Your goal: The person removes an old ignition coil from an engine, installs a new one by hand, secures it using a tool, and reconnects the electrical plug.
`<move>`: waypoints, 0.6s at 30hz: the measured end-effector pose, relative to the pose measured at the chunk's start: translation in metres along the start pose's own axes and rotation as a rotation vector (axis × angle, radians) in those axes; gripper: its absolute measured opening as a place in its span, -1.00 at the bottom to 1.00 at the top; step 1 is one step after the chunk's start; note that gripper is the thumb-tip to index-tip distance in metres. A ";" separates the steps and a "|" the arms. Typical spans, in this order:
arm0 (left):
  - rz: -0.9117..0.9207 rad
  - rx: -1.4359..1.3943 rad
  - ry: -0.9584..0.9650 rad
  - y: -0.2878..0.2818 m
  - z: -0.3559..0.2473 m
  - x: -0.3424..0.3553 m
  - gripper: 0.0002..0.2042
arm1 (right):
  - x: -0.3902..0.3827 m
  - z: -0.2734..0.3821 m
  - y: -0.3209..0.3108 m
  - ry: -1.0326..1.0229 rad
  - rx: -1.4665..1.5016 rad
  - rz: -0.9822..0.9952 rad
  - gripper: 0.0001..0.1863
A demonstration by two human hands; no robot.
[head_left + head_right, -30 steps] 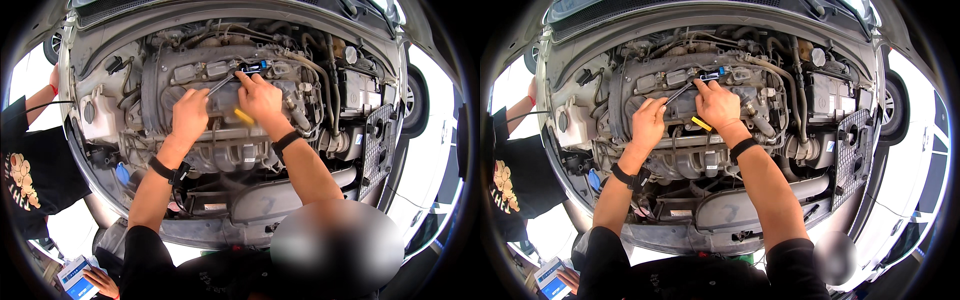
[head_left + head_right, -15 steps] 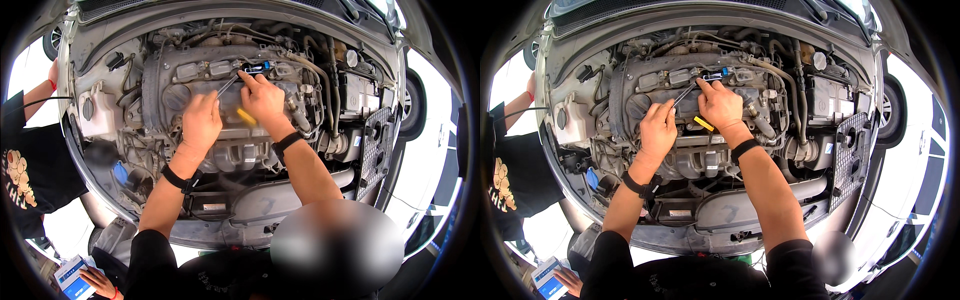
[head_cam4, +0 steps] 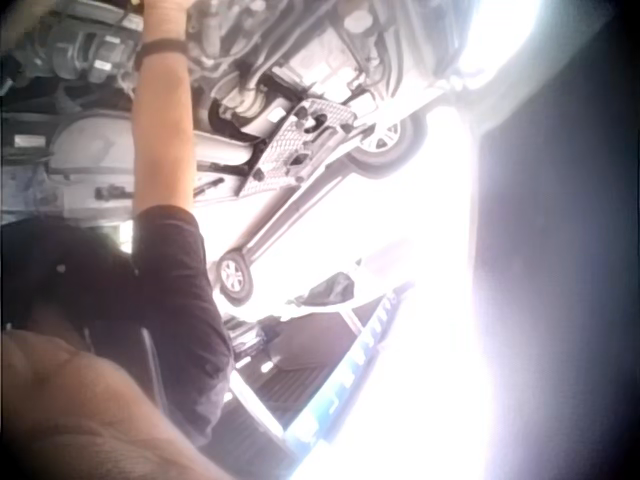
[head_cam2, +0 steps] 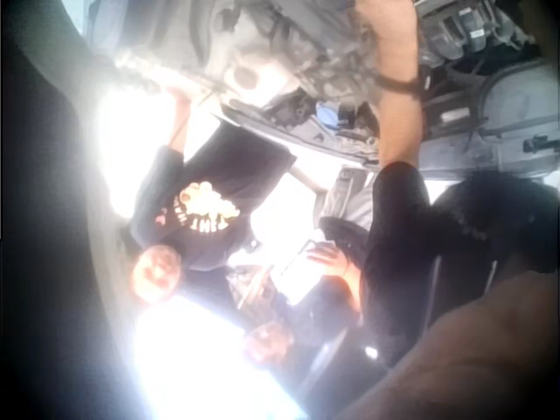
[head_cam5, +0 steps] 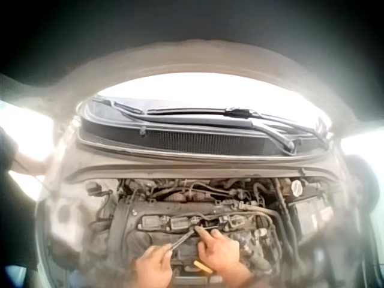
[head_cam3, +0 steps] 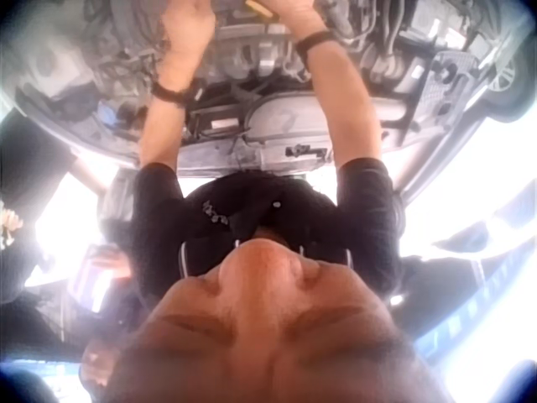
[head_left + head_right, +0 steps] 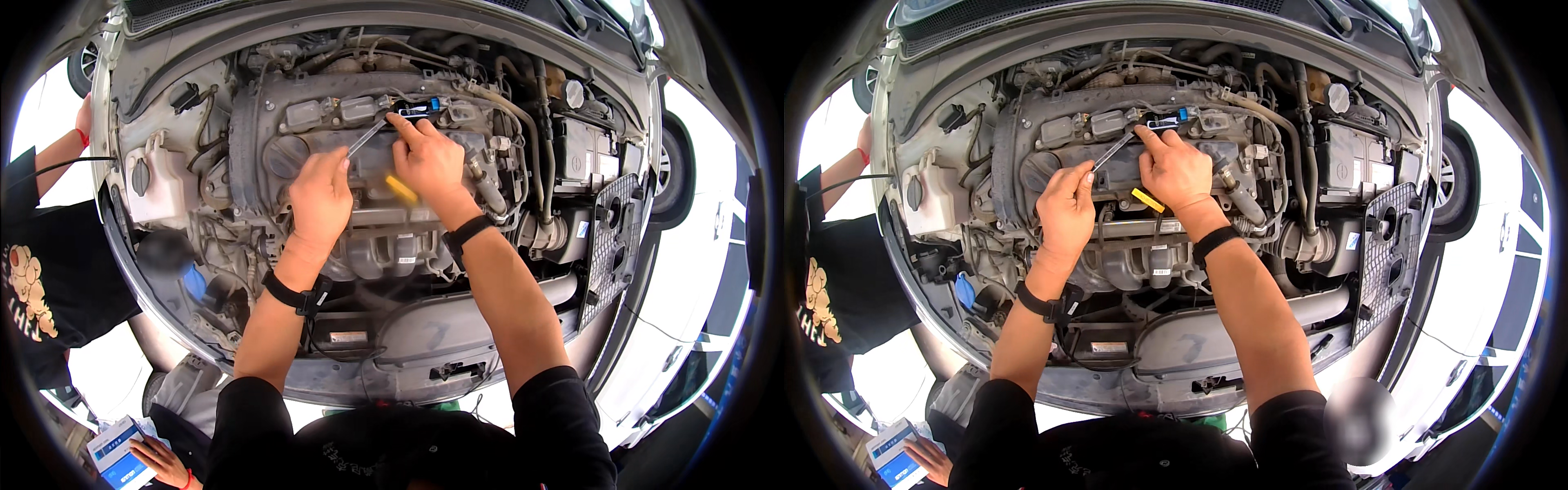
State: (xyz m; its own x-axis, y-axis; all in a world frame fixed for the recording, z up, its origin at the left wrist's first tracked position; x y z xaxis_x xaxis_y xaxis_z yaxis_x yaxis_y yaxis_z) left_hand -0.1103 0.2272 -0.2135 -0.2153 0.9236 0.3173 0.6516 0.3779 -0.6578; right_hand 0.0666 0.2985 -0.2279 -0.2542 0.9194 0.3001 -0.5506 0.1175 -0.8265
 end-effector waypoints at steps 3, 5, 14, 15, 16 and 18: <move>0.082 0.048 0.068 0.013 -0.018 -0.021 -0.80 | 0.000 0.000 0.002 0.005 -0.013 0.012 -0.61; 0.101 0.098 0.088 0.023 -0.024 -0.030 -0.77 | 0.000 0.000 0.001 -0.001 -0.018 0.005 -0.63; 0.126 0.128 0.049 0.024 -0.024 -0.022 -0.77 | 0.001 -0.002 0.003 0.024 -0.005 0.019 -0.63; 0.120 0.140 0.031 0.023 -0.024 -0.024 -0.76 | 0.001 -0.002 0.003 0.021 -0.001 0.019 -0.63; 0.115 0.152 0.015 0.022 -0.026 -0.023 -0.75 | 0.001 -0.002 0.004 0.021 0.004 0.018 -0.63; 0.024 0.249 0.024 0.012 -0.037 -0.016 -0.74 | -0.001 -0.004 0.004 0.023 0.003 0.017 -0.64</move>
State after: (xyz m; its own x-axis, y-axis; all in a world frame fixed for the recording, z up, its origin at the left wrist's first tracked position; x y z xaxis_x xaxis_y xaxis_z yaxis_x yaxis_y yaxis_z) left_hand -0.0724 0.2147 -0.2012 -0.1830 0.9316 0.3139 0.4564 0.3633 -0.8122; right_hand 0.0680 0.3000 -0.2330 -0.2454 0.9295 0.2754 -0.5490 0.1008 -0.8297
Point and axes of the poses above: each hand's wrist, its own x-axis towards the middle knuckle, its own y-axis out of the palm, z = x × y, the point moved 10 cm from there along x, towards the middle knuckle, and after that the axes turned 8 degrees about x, right-handed, at the moved point
